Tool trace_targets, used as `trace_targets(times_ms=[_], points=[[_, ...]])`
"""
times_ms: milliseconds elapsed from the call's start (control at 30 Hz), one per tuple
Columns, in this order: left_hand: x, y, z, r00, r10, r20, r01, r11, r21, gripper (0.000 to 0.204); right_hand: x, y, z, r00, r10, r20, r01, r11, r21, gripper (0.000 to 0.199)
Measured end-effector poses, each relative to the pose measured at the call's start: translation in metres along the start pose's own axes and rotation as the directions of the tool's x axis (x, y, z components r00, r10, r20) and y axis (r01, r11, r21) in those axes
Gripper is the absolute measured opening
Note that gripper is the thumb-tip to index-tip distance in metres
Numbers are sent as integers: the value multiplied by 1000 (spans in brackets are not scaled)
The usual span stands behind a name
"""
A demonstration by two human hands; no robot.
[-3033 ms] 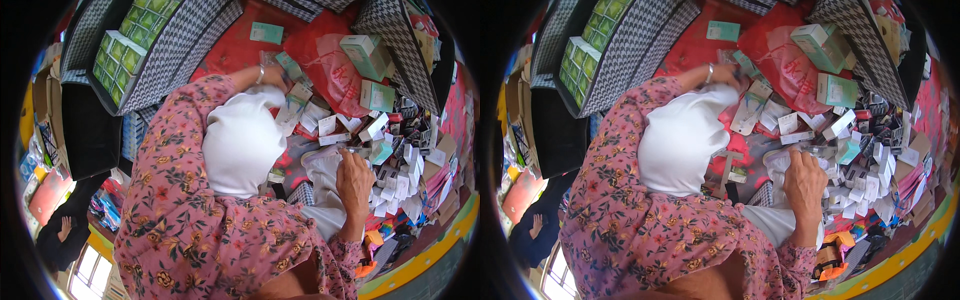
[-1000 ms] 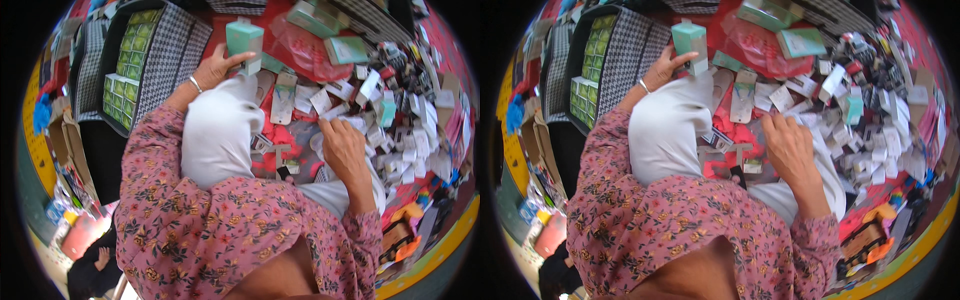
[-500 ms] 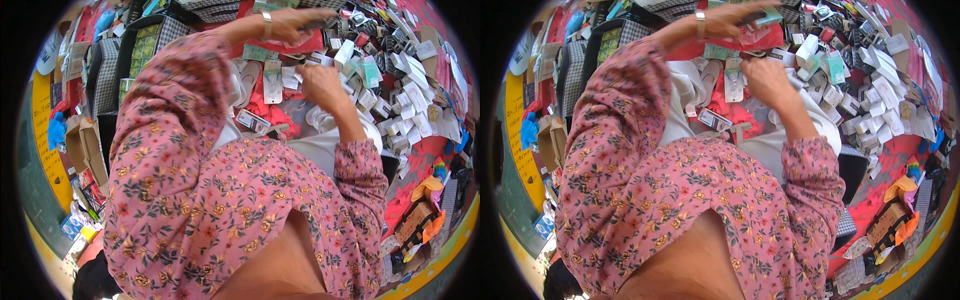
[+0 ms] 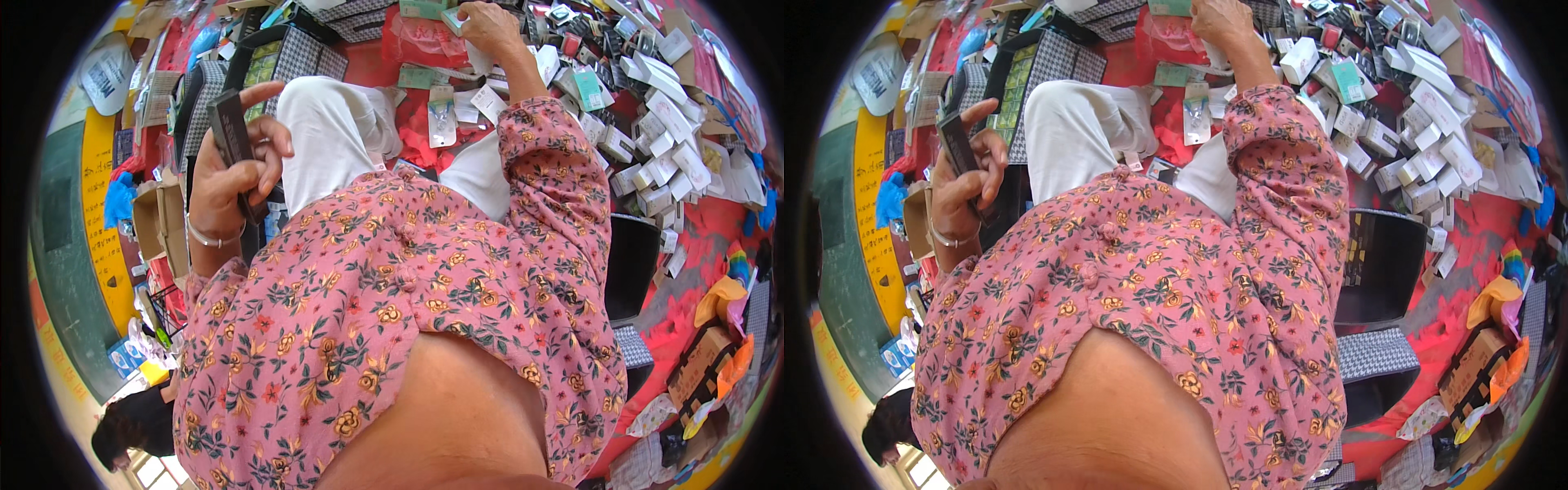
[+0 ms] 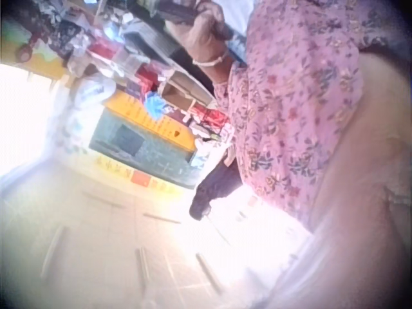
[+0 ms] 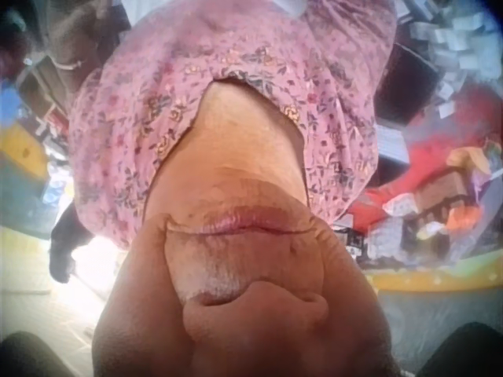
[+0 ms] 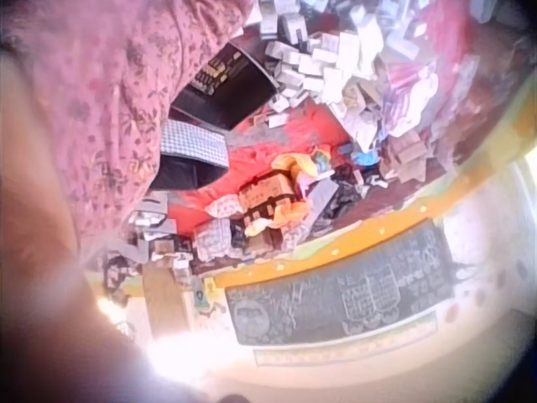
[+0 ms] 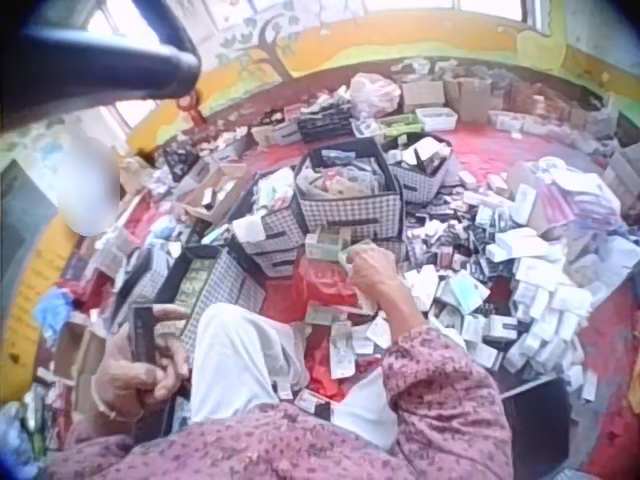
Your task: The person picks up various small boxes and items from a floor littered with packaging materials, wipes each item with a cloth, and places them into a larger bin.
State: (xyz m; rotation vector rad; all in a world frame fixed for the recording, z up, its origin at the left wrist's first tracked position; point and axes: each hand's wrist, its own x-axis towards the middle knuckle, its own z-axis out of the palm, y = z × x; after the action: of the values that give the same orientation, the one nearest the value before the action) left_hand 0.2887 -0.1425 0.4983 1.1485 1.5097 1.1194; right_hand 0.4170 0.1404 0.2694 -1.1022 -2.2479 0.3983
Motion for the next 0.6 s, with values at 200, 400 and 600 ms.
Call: trace_targets(times_ms=[200,400,600], points=[[-9,-18,-16,997,19,-75,-16,999,49,66,5,8,8,1000,17,17,-17,1000,12,20],[-4,-40,-30,984,-72,-161,76,997,22,61,1,8,6,995,9,102,-2,998,-68,26],[7,-43,-42,987,-41,-158,43,999,9,58,-1,36,-6,999,37,-30,-42,985,-168,27]])
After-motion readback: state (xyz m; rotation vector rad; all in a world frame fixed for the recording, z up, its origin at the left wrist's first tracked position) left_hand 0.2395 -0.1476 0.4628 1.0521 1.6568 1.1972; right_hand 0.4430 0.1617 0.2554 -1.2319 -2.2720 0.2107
